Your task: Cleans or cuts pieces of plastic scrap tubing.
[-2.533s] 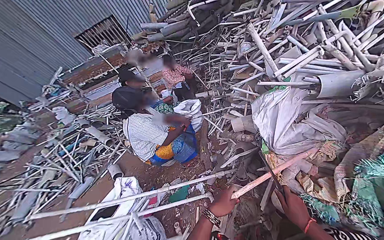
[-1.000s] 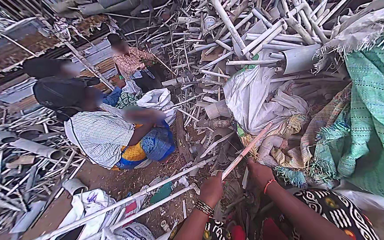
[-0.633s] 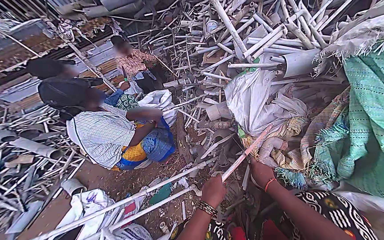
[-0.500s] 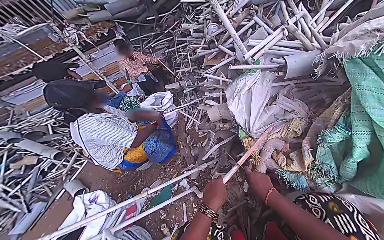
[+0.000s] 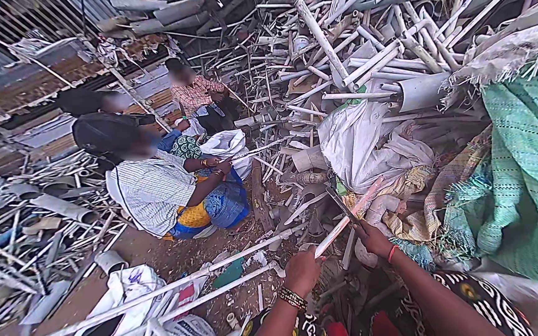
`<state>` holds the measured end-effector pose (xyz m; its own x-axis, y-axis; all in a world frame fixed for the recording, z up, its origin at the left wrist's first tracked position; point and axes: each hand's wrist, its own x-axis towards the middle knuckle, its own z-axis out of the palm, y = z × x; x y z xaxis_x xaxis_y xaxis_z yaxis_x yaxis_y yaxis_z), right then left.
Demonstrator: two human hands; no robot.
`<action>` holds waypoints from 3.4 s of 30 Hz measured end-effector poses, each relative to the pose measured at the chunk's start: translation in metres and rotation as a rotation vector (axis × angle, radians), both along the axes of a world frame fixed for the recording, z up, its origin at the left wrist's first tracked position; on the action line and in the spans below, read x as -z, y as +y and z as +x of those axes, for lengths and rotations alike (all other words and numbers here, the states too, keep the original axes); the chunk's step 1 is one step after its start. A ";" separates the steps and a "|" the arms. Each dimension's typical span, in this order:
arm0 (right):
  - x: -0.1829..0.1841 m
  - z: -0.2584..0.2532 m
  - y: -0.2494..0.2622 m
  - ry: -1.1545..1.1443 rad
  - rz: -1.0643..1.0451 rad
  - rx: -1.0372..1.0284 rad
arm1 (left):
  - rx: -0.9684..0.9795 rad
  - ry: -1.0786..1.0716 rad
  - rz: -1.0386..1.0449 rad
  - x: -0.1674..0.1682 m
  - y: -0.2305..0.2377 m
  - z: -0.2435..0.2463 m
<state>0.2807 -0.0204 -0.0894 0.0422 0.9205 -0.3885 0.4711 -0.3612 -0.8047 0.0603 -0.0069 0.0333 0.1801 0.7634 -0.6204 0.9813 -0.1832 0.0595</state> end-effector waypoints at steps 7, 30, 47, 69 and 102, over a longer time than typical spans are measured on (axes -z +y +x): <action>0.004 -0.005 0.004 -0.060 -0.012 0.026 | 0.002 0.030 -0.095 0.003 0.004 -0.015; -0.037 -0.018 0.003 -0.247 -0.096 0.019 | 0.041 0.148 0.064 -0.006 -0.024 0.013; -0.041 -0.038 -0.019 -0.292 -0.105 -0.041 | 0.031 0.142 0.057 -0.003 -0.026 0.013; -0.041 -0.022 -0.016 -0.335 -0.176 0.012 | -0.023 0.065 0.012 -0.001 -0.028 0.008; -0.044 -0.042 -0.030 -0.314 -0.138 -0.089 | -0.011 0.094 0.082 0.001 -0.031 0.008</action>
<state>0.2388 -0.0501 -0.0452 0.1017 0.8658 -0.4899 0.7224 -0.4028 -0.5620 0.0684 -0.0378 0.0327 0.1160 0.8139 -0.5693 0.9837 -0.1733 -0.0474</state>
